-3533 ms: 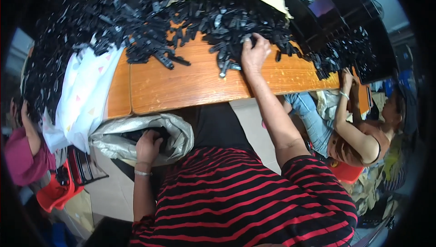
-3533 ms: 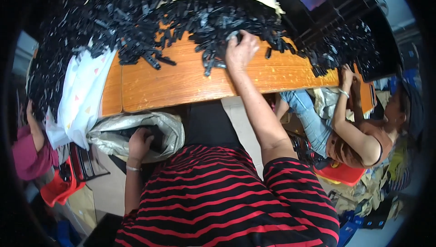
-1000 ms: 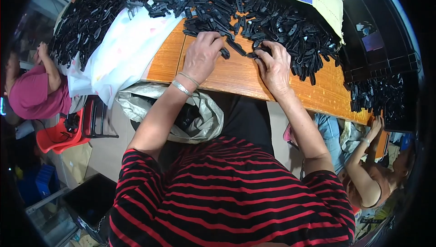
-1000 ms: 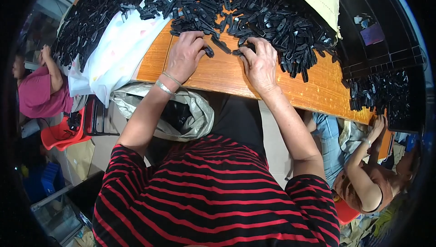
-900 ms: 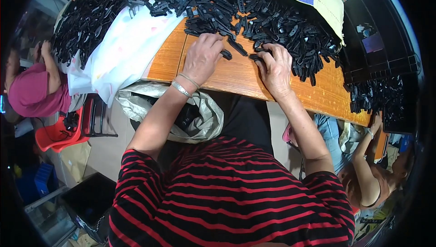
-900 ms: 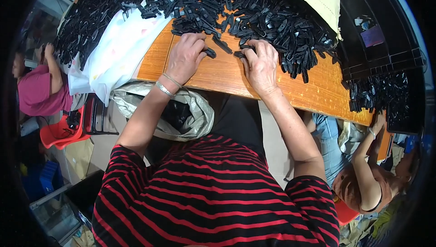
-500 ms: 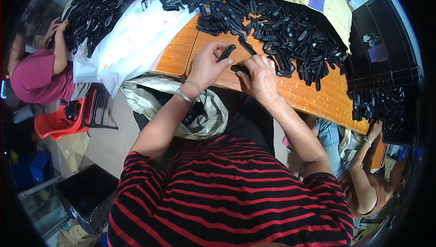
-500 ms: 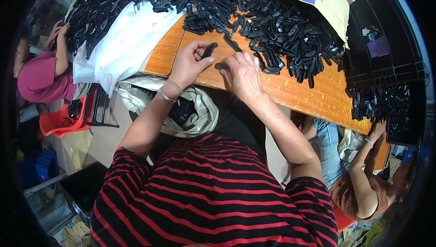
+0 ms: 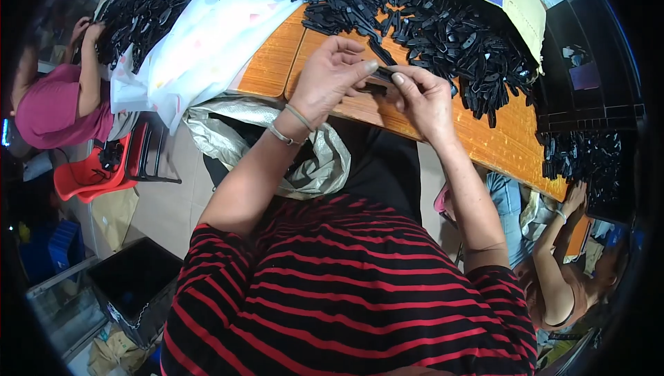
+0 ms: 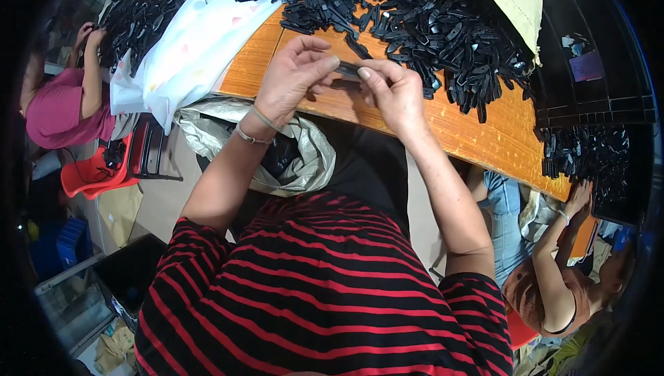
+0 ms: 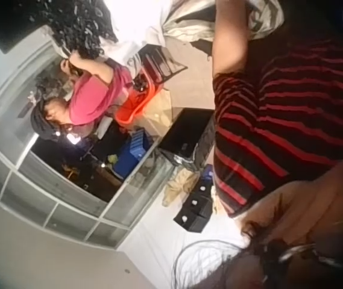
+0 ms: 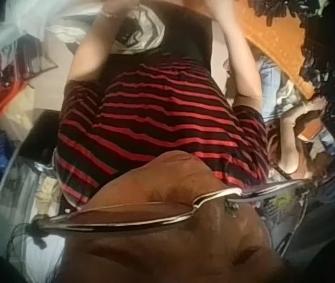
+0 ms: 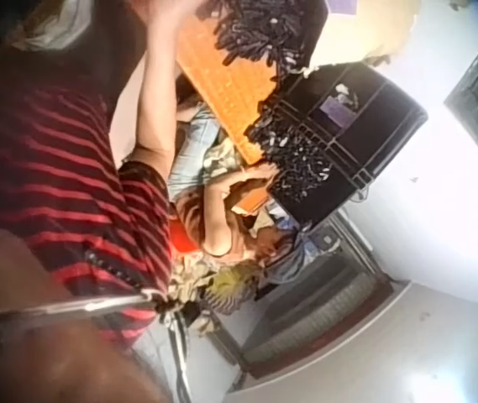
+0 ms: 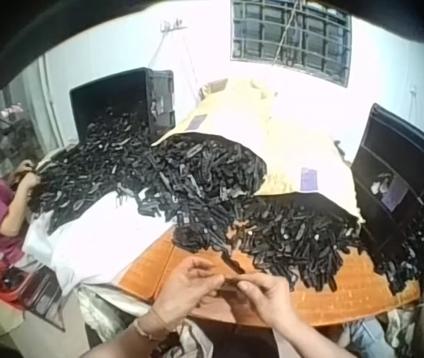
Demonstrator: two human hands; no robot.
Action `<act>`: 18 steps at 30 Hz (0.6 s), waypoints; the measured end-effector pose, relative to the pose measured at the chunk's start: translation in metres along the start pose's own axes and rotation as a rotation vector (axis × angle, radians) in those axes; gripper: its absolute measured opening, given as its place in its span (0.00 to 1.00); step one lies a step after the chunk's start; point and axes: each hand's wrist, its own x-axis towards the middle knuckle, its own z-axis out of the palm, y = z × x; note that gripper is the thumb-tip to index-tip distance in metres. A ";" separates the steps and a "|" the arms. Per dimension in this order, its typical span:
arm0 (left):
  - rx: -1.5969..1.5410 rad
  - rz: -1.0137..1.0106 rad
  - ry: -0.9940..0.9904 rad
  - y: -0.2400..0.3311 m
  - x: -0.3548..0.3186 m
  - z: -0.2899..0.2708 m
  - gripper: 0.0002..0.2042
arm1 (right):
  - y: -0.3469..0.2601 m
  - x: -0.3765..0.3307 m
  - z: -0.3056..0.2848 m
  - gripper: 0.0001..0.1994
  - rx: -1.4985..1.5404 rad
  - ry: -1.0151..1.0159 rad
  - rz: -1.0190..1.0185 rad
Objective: Assembling small black plastic components by hand at a workstation.
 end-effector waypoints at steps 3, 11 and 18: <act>0.170 0.041 -0.082 -0.002 0.006 -0.008 0.09 | -0.001 0.004 -0.008 0.06 -0.059 -0.067 0.107; 0.478 0.150 -0.032 -0.028 0.014 -0.009 0.08 | 0.006 0.010 -0.007 0.08 -0.027 -0.117 0.350; 0.550 0.176 0.038 -0.038 0.013 -0.009 0.06 | 0.006 0.014 -0.005 0.08 -0.073 -0.147 0.360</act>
